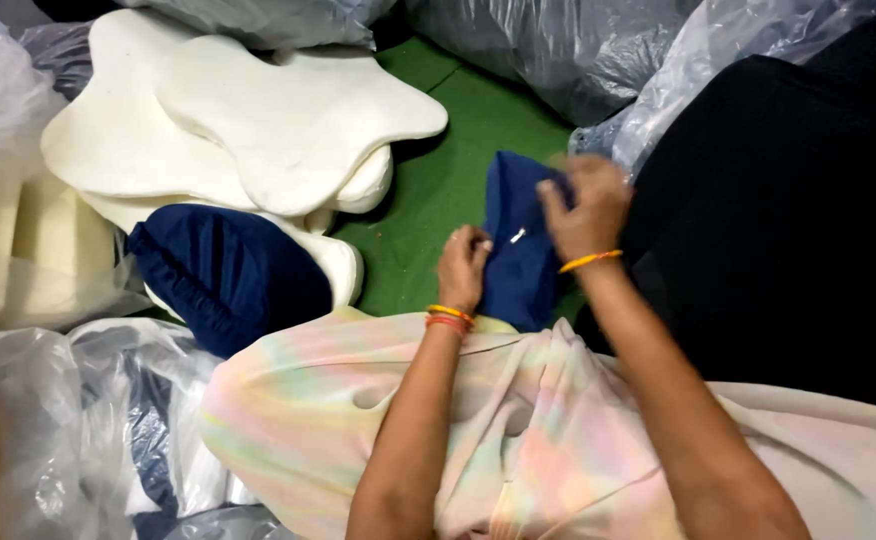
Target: The person sits on the floor and pulls navy fabric covers over white contoured foam shoulder pads, stretching and tucking the fabric to fit each pad, then sets the covered pad aside and picks up the next foam pad and cover.
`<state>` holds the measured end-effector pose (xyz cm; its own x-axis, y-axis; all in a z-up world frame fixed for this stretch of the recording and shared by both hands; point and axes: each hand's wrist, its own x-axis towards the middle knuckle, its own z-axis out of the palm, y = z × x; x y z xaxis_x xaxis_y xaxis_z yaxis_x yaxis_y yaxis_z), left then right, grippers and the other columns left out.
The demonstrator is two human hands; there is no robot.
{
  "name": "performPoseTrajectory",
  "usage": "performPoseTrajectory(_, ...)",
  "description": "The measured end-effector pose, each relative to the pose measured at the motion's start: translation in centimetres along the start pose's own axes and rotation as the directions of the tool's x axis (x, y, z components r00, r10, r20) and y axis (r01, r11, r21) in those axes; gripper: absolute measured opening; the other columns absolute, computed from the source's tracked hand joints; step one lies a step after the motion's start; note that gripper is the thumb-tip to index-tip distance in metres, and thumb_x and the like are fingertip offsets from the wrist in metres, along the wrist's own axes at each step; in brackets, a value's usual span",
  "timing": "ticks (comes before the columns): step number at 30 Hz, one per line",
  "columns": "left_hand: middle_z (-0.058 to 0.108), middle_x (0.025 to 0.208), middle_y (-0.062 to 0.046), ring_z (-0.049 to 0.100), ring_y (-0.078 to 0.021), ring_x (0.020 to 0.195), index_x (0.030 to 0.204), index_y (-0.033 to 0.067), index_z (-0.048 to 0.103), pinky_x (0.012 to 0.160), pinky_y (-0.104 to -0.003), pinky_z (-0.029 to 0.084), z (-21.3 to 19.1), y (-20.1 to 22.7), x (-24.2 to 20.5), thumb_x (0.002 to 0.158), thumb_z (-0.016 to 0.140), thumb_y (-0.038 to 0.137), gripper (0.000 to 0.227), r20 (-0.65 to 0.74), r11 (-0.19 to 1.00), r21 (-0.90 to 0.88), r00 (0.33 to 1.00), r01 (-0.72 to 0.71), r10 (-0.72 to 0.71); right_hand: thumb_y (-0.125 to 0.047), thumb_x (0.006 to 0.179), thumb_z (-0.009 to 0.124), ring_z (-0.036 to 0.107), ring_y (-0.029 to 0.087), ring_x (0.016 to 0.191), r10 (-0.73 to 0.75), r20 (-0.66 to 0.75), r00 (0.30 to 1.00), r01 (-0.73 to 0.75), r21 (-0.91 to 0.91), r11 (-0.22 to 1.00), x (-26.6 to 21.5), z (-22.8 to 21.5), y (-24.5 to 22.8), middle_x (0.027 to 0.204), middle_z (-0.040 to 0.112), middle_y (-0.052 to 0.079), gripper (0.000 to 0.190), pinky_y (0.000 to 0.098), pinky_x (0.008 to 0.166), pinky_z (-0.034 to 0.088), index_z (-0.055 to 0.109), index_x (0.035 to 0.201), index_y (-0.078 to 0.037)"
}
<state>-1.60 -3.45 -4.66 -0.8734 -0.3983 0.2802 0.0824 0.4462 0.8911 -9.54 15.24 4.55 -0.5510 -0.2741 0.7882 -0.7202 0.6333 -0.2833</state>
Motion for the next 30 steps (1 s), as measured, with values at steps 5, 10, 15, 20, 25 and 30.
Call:
performPoseTrajectory(5,0.066,0.099,-0.013,0.064,-0.0340,0.099,0.101,0.0067,0.061,0.086,-0.045,0.050,0.0,1.2,-0.8,0.096,0.063,0.014,0.009,0.020,0.982,0.170,0.996,-0.085,0.083,-0.042,0.093,0.079,0.065,0.023,0.099,0.703,0.283,0.653,-0.757,0.225,0.613,-8.7,8.1,15.8,0.105,0.066,0.007,0.060,0.0378,0.088,0.050,0.056,0.133,-0.001)
performPoseTrajectory(10,0.061,0.101,-0.012,0.063,-0.0292,0.092,0.100,0.0042,0.063,0.083,-0.039,0.051,0.2,-0.4,0.2,0.094,0.065,0.018,0.015,-0.103,0.998,0.038,0.993,-0.059,0.062,-0.040,0.099,0.075,0.057,0.009,0.084,0.666,0.584,0.464,-0.809,0.586,0.050,-6.9,5.1,12.4,0.093,0.061,-0.003,0.030,0.0292,0.073,0.052,0.063,0.102,-0.013)
performPoseTrajectory(15,0.059,0.108,-0.007,0.057,-0.0204,0.101,0.111,-0.0010,0.059,0.092,-0.035,0.047,0.1,-0.5,2.0,0.103,0.066,0.018,0.022,-0.155,0.870,-0.482,0.987,-0.101,0.029,-0.042,0.098,0.074,0.053,0.011,0.061,0.685,0.536,0.493,-0.794,0.600,0.102,-3.9,2.5,10.5,0.073,0.059,-0.001,0.031,0.0276,0.057,0.044,0.065,0.087,-0.015)
performPoseTrajectory(20,0.063,0.098,-0.005,0.059,-0.0167,0.090,0.114,0.0038,0.058,0.085,-0.030,0.051,-2.1,6.6,1.4,0.090,0.075,0.022,0.035,-0.121,0.906,-0.423,0.992,-0.021,-0.034,-0.033,0.098,0.080,0.064,0.002,0.084,0.421,0.392,0.818,-0.559,0.712,0.425,-3.8,3.0,9.7,0.093,0.072,-0.006,0.023,0.0175,0.078,0.051,0.076,0.099,-0.010)
performPoseTrajectory(25,0.063,0.099,-0.011,0.065,-0.0227,0.087,0.109,0.0043,0.068,0.078,-0.034,0.055,-2.7,6.9,1.6,0.088,0.079,0.021,0.029,-0.313,0.988,-0.042,0.941,-0.149,0.129,-0.030,0.091,0.083,0.052,0.001,0.067,0.501,0.558,0.661,-0.750,0.473,0.462,-3.2,2.7,9.8,0.076,0.065,-0.007,0.025,0.0191,0.062,0.040,0.074,0.082,-0.008)
performPoseTrajectory(30,0.067,0.093,-0.012,0.065,-0.0275,0.082,0.103,0.0030,0.066,0.077,-0.039,0.053,-1.4,8.6,1.7,0.090,0.075,0.024,0.026,-0.383,0.999,0.020,0.923,-0.033,0.038,-0.033,0.087,0.084,0.053,0.001,0.064,0.467,0.617,0.633,-0.768,0.430,0.475,-1.8,0.8,7.6,0.073,0.064,-0.008,0.030,0.0202,0.059,0.042,0.070,0.079,-0.007)
